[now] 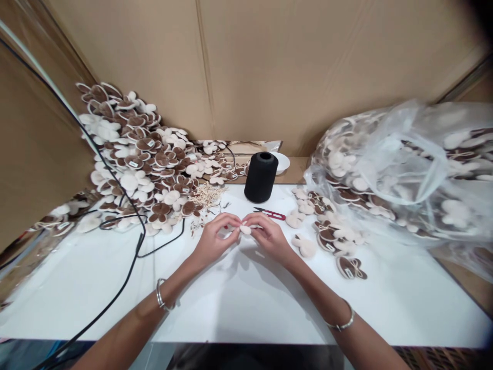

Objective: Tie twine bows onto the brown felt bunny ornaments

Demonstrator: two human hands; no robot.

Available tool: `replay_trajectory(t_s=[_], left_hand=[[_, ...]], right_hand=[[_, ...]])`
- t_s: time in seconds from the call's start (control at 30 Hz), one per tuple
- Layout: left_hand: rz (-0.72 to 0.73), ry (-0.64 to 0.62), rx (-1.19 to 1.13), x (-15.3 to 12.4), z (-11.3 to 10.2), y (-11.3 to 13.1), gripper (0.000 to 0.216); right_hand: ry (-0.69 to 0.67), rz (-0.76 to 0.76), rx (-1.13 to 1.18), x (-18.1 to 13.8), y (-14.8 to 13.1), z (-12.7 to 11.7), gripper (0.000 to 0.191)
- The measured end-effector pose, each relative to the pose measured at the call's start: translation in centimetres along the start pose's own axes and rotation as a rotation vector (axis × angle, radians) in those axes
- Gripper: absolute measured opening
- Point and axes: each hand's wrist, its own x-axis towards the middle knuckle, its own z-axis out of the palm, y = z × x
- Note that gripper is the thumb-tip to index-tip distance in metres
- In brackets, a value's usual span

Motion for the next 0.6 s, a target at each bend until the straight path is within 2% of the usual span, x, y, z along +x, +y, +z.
replay_trajectory(t_s=[0.6], left_hand=[[-0.168,-0.017,-0.134,0.46,-0.35,0.11,0.02]], right_hand=[[-0.043,-0.122,-0.128,-0.2,-0.04,-0.36,0.025]])
